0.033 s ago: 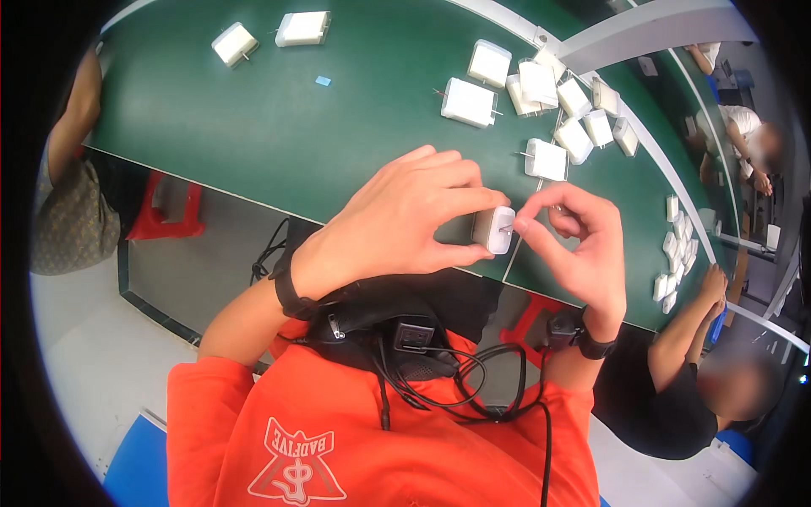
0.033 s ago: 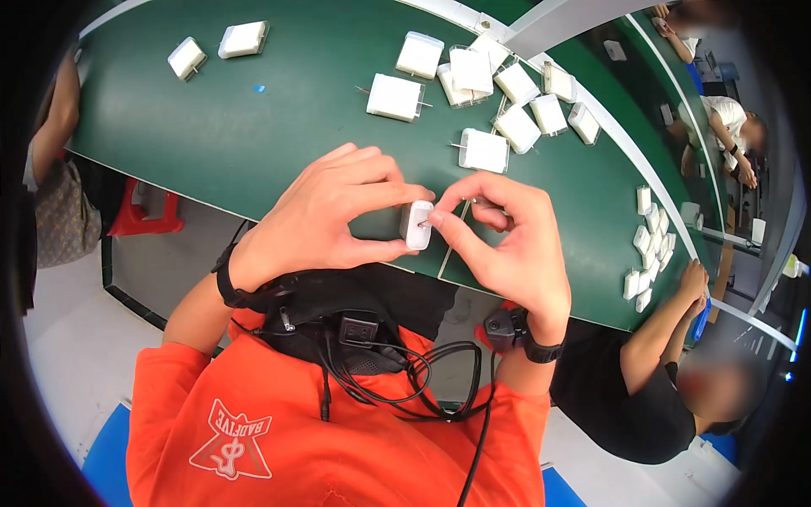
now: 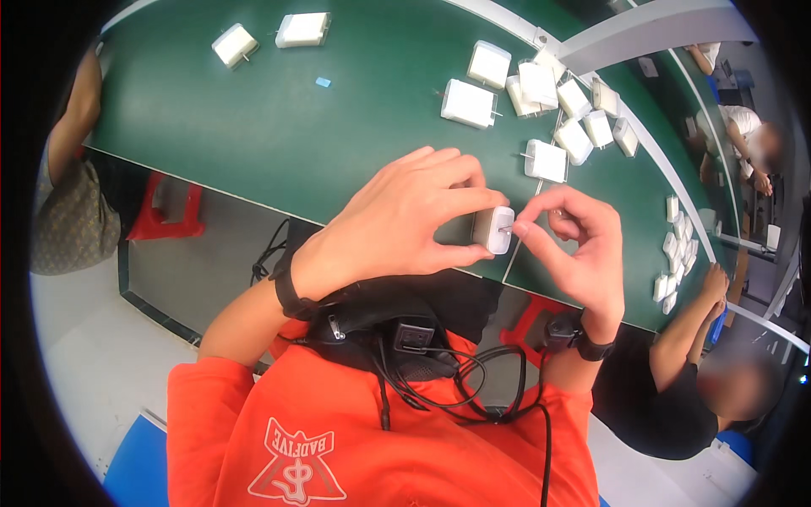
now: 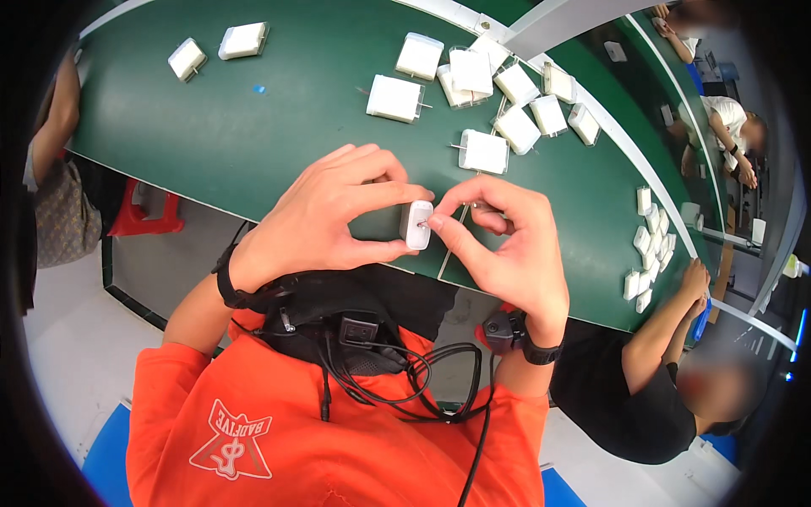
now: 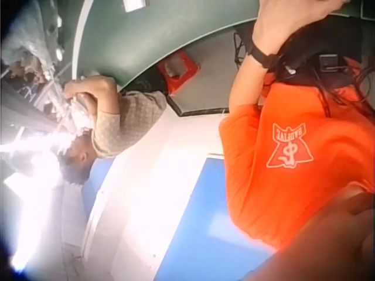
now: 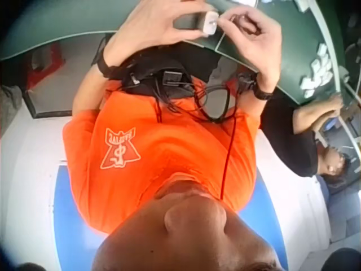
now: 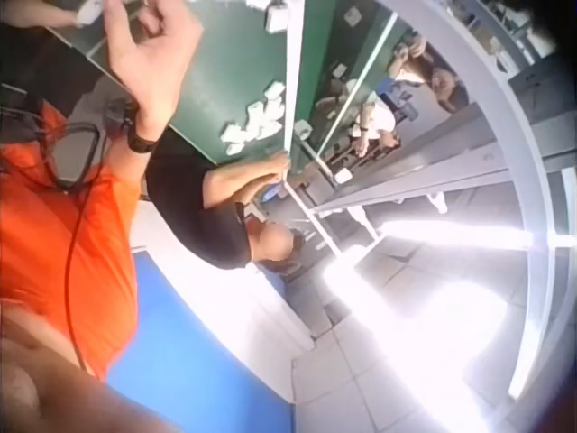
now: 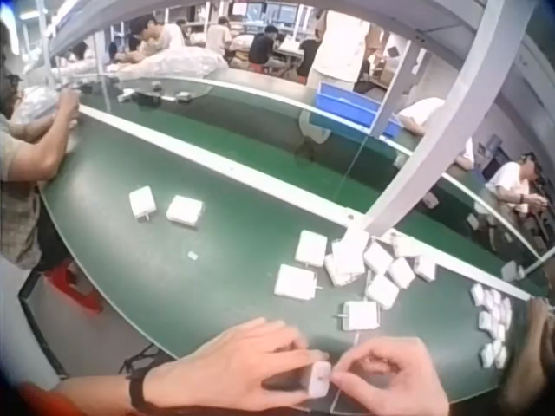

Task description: Assembling small white plastic electronic housing units using a small manual alignment tool on an assembly line.

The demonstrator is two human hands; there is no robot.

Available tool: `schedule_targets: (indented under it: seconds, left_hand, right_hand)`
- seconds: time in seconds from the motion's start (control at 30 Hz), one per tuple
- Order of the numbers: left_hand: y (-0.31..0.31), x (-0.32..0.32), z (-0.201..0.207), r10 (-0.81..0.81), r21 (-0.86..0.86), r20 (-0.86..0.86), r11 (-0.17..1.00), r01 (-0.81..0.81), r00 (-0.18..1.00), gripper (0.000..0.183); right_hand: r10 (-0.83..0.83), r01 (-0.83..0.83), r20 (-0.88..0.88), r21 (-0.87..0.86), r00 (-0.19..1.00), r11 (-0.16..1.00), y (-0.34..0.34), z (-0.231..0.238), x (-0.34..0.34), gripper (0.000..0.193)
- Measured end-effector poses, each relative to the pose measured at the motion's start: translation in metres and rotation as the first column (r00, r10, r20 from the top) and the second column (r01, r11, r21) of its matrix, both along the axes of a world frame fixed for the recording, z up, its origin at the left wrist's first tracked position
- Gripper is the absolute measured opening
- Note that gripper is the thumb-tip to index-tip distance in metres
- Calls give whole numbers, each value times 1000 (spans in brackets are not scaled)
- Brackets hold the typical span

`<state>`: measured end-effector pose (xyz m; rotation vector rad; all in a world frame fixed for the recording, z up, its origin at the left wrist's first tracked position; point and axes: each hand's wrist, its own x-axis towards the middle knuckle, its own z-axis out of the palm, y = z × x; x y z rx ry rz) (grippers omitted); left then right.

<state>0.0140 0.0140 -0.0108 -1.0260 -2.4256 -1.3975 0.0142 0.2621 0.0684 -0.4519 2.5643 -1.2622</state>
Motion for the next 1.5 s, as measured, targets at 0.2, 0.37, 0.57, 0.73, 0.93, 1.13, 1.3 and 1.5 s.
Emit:
schedule_targets:
  seconds: [0.2, 0.37, 0.57, 0.73, 0.93, 1.13, 1.3, 1.5]
  left_hand:
    - [1, -2, -3, -108, 112, 98, 989, 97, 989, 51]
    - [0, -1, 4, -144, 156, 242, 982, 108, 960, 52]
    - [1, -1, 4, -156, 272, 251, 959, 85, 955, 55]
    - [-3, -1, 8, -160, 213, 345, 973, 89, 925, 53]
    - [-1, -3, 6, -186, 231, 231, 964, 132, 955, 50]
    - [0, 1, 11, -109, 169, 275, 984, 64, 955, 49]
    - [-1, 1, 6, -109, 194, 228, 979, 65, 968, 48]
    - [-1, 1, 6, -113, 195, 221, 978, 70, 969, 47]
  right_hand:
    - [2, -12, -90, -108, 996, 994, -4, -13, 5, 13]
    - [-19, 7, -72, -163, 997, 987, -9, -22, 5, 13]
    - [-102, 118, 72, -263, 992, 958, -17, -27, 10, 18]
    - [-108, 112, 28, -268, 994, 957, -12, -23, 11, 19]
    - [-137, 159, 95, -301, 986, 940, -4, -30, 16, 10]
    - [-94, -9, -341, -288, 935, 958, -5, -32, 13, 21]
    - [-222, 98, -212, -476, 952, 874, -10, -37, 22, 13]
    - [-194, 56, -298, -416, 934, 908, -13, -43, 20, 11]
